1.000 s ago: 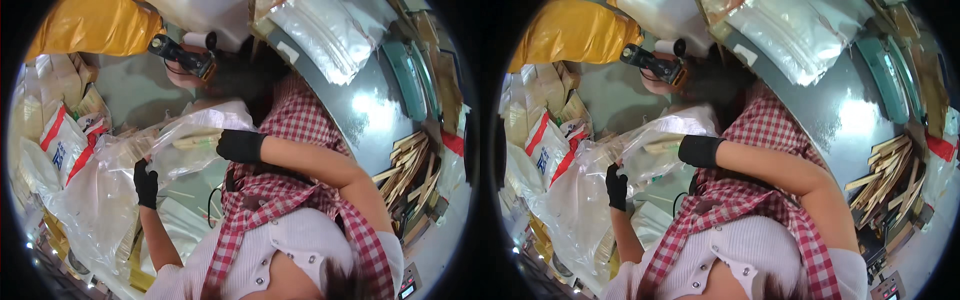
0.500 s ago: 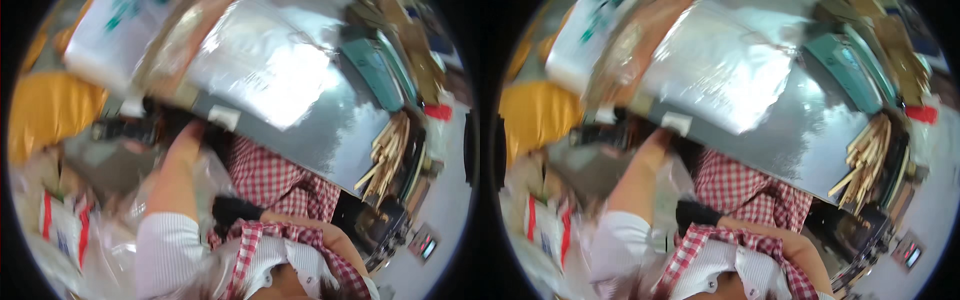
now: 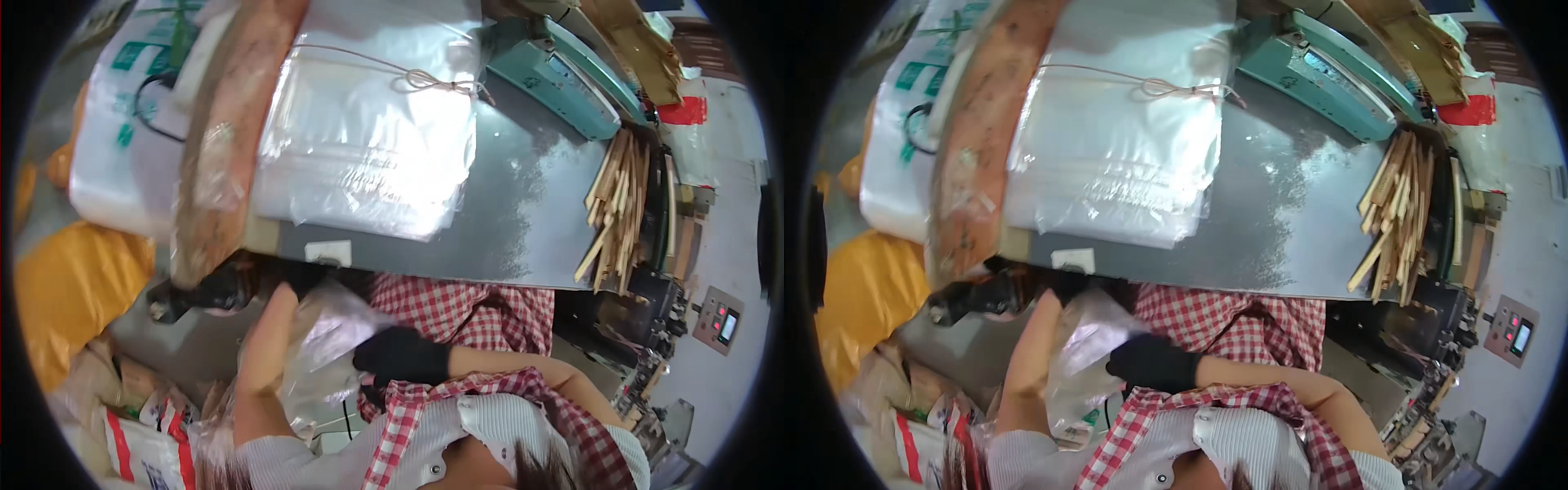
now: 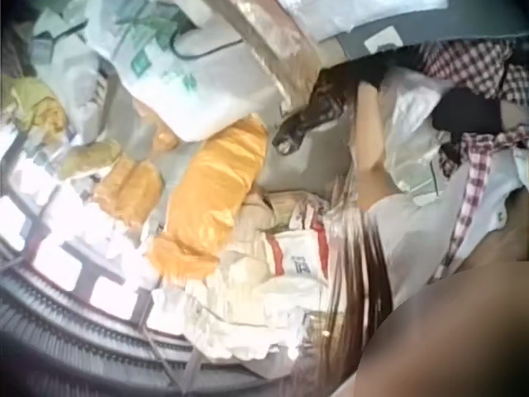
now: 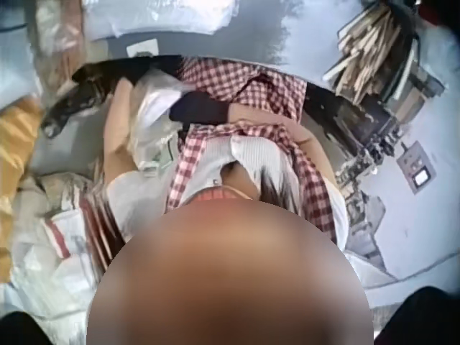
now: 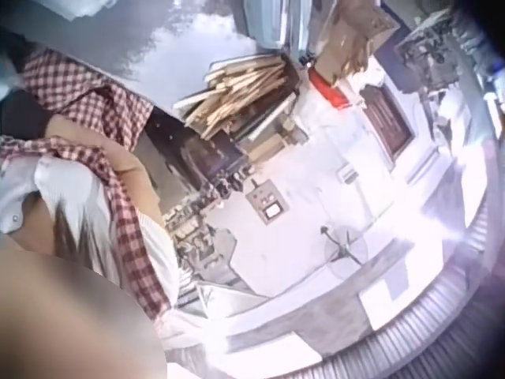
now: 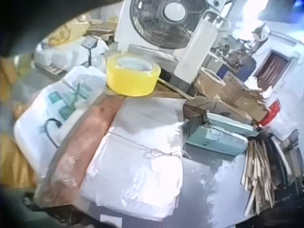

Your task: Organizing and packaging bundles of wooden strips into plastic bags and sealing them.

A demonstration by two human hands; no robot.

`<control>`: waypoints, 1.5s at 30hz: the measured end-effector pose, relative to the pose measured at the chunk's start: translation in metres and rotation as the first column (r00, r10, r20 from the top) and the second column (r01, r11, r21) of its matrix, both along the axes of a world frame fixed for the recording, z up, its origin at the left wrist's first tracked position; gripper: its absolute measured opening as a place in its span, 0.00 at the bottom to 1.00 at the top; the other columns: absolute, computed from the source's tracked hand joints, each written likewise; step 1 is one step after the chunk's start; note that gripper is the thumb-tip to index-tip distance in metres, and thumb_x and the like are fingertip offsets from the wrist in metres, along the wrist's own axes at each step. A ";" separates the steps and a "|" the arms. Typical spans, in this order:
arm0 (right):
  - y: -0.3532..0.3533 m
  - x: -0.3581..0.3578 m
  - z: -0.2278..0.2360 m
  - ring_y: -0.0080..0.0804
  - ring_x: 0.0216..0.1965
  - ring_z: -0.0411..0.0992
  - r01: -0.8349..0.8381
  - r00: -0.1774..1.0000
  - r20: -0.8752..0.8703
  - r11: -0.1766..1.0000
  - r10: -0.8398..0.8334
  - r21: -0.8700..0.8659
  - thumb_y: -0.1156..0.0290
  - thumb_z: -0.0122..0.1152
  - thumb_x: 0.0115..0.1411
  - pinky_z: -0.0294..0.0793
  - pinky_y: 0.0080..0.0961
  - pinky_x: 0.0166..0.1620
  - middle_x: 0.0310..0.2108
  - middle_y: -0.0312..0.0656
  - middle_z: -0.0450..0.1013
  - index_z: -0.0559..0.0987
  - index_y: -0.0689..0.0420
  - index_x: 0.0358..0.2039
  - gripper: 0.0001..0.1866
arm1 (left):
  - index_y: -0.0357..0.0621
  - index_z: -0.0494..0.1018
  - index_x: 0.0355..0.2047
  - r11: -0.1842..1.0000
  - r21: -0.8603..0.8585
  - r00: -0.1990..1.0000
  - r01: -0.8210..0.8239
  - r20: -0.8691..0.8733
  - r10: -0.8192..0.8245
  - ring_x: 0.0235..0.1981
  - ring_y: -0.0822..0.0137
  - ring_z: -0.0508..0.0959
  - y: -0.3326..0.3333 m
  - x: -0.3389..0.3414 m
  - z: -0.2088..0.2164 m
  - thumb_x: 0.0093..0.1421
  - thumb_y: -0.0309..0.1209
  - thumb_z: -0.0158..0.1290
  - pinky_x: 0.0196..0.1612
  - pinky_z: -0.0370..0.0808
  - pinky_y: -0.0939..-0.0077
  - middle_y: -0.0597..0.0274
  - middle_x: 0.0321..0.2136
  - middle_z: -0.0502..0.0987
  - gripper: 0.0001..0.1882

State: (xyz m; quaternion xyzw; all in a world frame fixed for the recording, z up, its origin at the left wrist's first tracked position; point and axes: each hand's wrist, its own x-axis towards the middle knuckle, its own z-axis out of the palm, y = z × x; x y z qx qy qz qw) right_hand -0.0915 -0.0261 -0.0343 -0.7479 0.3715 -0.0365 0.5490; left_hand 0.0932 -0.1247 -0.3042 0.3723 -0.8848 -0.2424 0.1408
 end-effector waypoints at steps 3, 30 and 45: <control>0.006 -0.033 -0.004 0.50 0.46 0.68 0.581 0.806 0.245 0.801 -0.539 -0.147 0.60 0.71 0.41 0.68 0.39 0.49 0.44 0.50 0.69 0.73 0.58 0.46 0.31 | 0.38 0.74 0.35 0.699 0.713 0.936 0.061 -0.284 0.208 0.33 0.54 0.73 -0.021 -0.004 0.224 0.53 0.24 0.51 0.38 0.70 0.66 0.53 0.29 0.72 0.09; 0.071 -0.296 0.122 0.38 0.32 0.71 0.876 0.149 0.582 -0.166 -0.799 -0.453 0.66 0.71 0.46 0.70 0.28 0.37 0.33 0.45 0.72 0.73 0.58 0.37 0.20 | 0.39 0.73 0.31 0.461 0.836 0.750 0.297 -0.503 0.430 0.27 0.79 0.70 0.046 -0.290 0.390 0.63 0.32 0.49 0.32 0.66 0.84 0.70 0.23 0.71 0.09; 0.074 -0.284 0.055 0.30 0.28 0.73 0.863 0.169 0.483 -0.107 -0.859 -0.493 0.61 0.62 0.56 0.70 0.25 0.33 0.24 0.41 0.73 0.77 0.60 0.33 0.14 | 0.44 0.74 0.25 0.596 0.784 0.918 0.173 -0.348 0.192 0.25 0.79 0.70 0.043 -0.271 0.373 0.57 0.38 0.55 0.28 0.65 0.82 0.73 0.21 0.71 0.11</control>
